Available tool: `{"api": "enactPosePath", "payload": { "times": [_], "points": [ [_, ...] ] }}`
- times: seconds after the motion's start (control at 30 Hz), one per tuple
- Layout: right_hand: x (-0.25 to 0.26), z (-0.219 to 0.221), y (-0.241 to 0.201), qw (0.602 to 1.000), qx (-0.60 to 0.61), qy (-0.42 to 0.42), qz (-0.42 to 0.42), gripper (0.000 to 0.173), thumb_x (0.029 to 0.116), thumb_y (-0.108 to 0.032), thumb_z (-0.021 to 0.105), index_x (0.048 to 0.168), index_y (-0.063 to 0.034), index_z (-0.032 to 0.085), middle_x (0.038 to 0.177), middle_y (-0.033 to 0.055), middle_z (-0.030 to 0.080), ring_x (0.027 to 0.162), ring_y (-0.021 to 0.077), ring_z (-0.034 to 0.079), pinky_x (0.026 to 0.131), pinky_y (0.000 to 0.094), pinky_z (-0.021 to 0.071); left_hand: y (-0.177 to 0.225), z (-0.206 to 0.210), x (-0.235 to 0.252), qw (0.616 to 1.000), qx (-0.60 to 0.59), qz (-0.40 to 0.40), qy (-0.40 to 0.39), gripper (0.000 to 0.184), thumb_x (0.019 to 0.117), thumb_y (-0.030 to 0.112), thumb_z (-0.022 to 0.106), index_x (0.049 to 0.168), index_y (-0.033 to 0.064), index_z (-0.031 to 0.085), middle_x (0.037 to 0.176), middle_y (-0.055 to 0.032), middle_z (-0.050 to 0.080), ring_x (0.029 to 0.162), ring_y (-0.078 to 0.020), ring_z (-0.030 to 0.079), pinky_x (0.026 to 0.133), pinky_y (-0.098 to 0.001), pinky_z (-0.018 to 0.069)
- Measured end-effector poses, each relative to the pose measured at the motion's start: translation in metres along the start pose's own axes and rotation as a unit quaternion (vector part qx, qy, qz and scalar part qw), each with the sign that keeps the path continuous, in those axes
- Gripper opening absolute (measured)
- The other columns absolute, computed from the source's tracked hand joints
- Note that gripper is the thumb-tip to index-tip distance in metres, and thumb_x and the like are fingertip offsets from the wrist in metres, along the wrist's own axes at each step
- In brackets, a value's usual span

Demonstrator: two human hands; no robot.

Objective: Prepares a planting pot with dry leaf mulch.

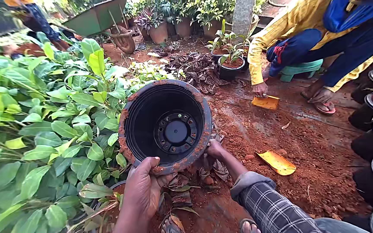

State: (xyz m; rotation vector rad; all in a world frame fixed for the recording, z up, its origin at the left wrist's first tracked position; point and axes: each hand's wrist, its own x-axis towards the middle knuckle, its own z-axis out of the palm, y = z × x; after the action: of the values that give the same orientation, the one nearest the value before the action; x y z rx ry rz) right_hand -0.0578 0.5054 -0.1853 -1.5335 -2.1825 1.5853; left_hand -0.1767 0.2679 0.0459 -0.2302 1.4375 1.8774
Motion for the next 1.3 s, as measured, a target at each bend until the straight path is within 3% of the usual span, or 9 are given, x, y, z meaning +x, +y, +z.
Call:
{"api": "enactPosePath", "payload": {
  "times": [0.07,0.3,0.47,0.6,0.73,0.83,0.9,1.03,1.3],
  "points": [
    [0.004,-0.005,0.0,0.995,-0.1,0.025,0.001,0.044,0.0892,-0.009,0.072,0.133,-0.0096,0.068,0.127,0.0212,0.068,0.12,0.0384,0.064,0.102,0.0599,0.0496,0.001,0.0,0.001,1.0,0.0,0.004,0.0,0.01,0.1006,-0.002,0.045,0.11,-0.0025,0.049,0.08,-0.0201,0.065,0.053,-0.0239,0.067,0.042,-0.0334,0.058],
    [0.016,-0.026,-0.001,0.981,0.099,0.167,0.001,0.049,0.084,-0.004,0.075,0.133,-0.006,0.067,0.122,0.0234,0.069,0.112,0.0394,0.066,0.095,0.0627,0.0522,0.0,0.001,0.005,1.0,0.019,0.003,0.01,0.019,0.0979,-0.004,0.049,0.117,-0.0032,0.047,0.081,-0.0206,0.065,0.054,-0.0246,0.068,0.043,-0.0343,0.0583],
    [-0.009,-0.075,-0.068,0.866,0.426,0.251,-0.073,0.051,0.0907,0.006,0.066,0.14,-0.0043,0.055,0.113,0.0153,0.067,0.088,0.0225,0.068,0.075,0.0438,0.0589,-0.004,-0.001,0.009,0.997,0.069,-0.021,0.008,0.028,0.0971,-0.003,0.051,0.125,-0.0041,0.045,0.082,-0.0225,0.066,0.057,-0.0283,0.069,0.046,-0.0372,0.0595],
    [-0.063,-0.125,-0.14,0.802,0.484,0.283,-0.206,0.04,0.0896,0.008,0.065,0.126,-0.0062,0.056,0.102,0.0071,0.067,0.084,0.0148,0.068,0.073,0.0371,0.0612,-0.011,0.001,0.01,0.995,0.093,-0.034,0.005,0.029,0.0971,-0.003,0.051,0.126,-0.0037,0.046,0.082,-0.0244,0.067,0.061,-0.0325,0.071,0.052,-0.0426,0.0623],
    [-0.127,-0.141,-0.186,0.807,0.391,0.221,-0.383,0.043,0.0836,0.012,0.068,0.121,-0.0081,0.064,0.103,0.0009,0.072,0.091,0.0097,0.071,0.08,0.0314,0.0632,-0.016,0.002,0.011,0.993,0.111,-0.043,0.007,0.036,0.0968,-0.003,0.052,0.132,-0.0023,0.044,0.087,-0.0252,0.067,0.063,-0.0327,0.071,0.052,-0.0422,0.0618],
    [-0.152,-0.133,-0.195,0.859,0.174,0.141,-0.459,0.037,0.0779,0.001,0.077,0.113,-0.008,0.07,0.098,0.0019,0.074,0.087,0.0109,0.072,0.077,0.0334,0.0639,-0.019,0.003,0.012,0.993,0.112,-0.04,0.003,0.036,0.0967,-0.003,0.052,0.132,-0.0021,0.044,0.088,-0.0254,0.066,0.063,-0.0326,0.071,0.051,-0.0416,0.0613],
    [-0.155,-0.124,-0.197,0.888,-0.012,0.075,-0.454,0.038,0.079,-0.009,0.082,0.116,-0.009,0.071,0.112,0.007,0.071,0.098,0.0175,0.069,0.085,0.042,0.0596,-0.019,0.004,0.011,0.993,0.116,-0.036,0.002,0.037,0.0964,-0.004,0.053,0.132,-0.0018,0.044,0.088,-0.0247,0.066,0.063,-0.0314,0.071,0.051,-0.0407,0.0613],
    [-0.164,-0.102,-0.206,0.909,-0.193,-0.03,-0.368,0.072,0.0846,-0.024,0.085,0.15,-0.0191,0.055,0.158,0.0156,0.046,0.145,0.0321,0.045,0.113,0.0556,0.0427,-0.022,0.002,0.01,0.99,0.134,-0.033,-0.004,0.034,0.1007,0.001,0.053,0.133,-0.0008,0.044,0.089,-0.0235,0.066,0.063,-0.0306,0.07,0.051,-0.0401,0.061],
    [-0.178,-0.09,-0.219,0.894,-0.212,0.003,-0.394,0.07,0.0893,-0.035,0.081,0.15,-0.0157,0.053,0.156,0.0143,0.048,0.144,0.0298,0.047,0.113,0.0543,0.0436,-0.016,0.002,0.008,0.993,0.105,-0.046,-0.011,0.029,0.0978,-0.003,0.053,0.125,-0.0032,0.045,0.084,-0.0217,0.063,0.059,-0.0273,0.068,0.049,-0.0376,0.0606]
  ]
}}
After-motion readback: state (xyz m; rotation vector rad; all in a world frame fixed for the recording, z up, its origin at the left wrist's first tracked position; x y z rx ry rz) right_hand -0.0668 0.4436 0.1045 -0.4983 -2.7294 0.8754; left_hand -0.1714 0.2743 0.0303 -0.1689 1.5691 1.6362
